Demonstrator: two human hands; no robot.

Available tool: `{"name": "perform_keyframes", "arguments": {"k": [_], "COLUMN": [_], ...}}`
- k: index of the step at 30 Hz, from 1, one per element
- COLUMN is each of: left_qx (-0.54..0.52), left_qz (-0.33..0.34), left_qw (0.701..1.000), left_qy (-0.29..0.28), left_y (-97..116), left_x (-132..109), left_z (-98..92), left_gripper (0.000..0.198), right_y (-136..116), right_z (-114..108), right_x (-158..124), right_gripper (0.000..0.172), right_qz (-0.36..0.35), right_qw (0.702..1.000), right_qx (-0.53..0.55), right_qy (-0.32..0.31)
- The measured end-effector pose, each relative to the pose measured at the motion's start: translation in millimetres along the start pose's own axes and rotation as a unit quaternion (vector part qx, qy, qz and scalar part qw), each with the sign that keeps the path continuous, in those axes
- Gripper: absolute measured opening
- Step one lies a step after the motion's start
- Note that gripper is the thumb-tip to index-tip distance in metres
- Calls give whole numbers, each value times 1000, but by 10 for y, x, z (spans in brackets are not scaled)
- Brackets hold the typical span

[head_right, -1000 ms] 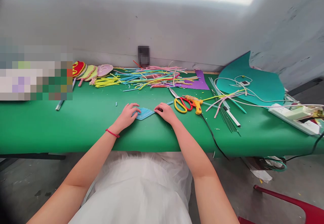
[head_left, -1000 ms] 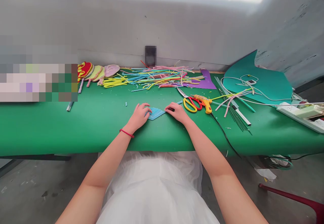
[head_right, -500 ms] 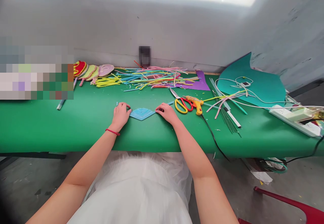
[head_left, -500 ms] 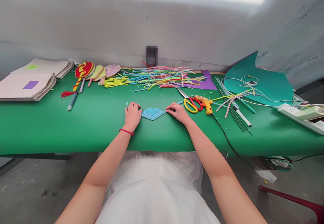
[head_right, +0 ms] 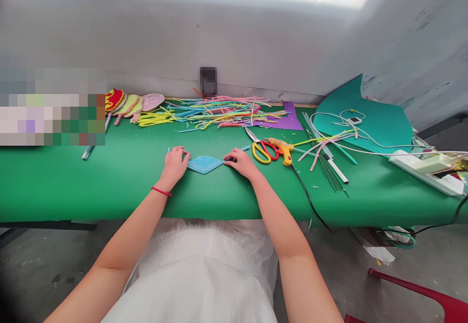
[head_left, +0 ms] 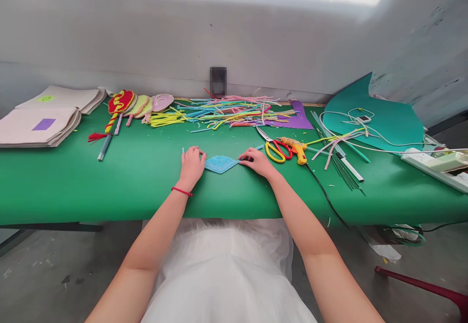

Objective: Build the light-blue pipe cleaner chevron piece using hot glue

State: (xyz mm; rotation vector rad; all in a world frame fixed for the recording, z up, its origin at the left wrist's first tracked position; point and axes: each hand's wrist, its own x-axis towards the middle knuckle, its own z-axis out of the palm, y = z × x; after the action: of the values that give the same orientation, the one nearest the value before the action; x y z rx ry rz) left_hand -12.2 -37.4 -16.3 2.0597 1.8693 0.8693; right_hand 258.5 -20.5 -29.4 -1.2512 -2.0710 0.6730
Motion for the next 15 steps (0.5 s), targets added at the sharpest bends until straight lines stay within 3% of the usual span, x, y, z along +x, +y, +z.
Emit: {"name": "perform_keyframes", "arguments": {"k": [8, 15], "left_qx": [-53, -89], "left_qz": [28, 23], "left_qw": [995, 993], "left_qy": [-76, -74], "left_y": [-7, 2], "left_x": [10, 41], "left_z": [90, 32], "left_gripper": [10, 6], "right_y": [-6, -15], "right_z": [7, 15], "right_x": [1, 10], "right_gripper": [14, 22], "right_qz": [7, 12], "right_qw": [1000, 1000], "right_qx": [-6, 12], "right_qy": [3, 26]}}
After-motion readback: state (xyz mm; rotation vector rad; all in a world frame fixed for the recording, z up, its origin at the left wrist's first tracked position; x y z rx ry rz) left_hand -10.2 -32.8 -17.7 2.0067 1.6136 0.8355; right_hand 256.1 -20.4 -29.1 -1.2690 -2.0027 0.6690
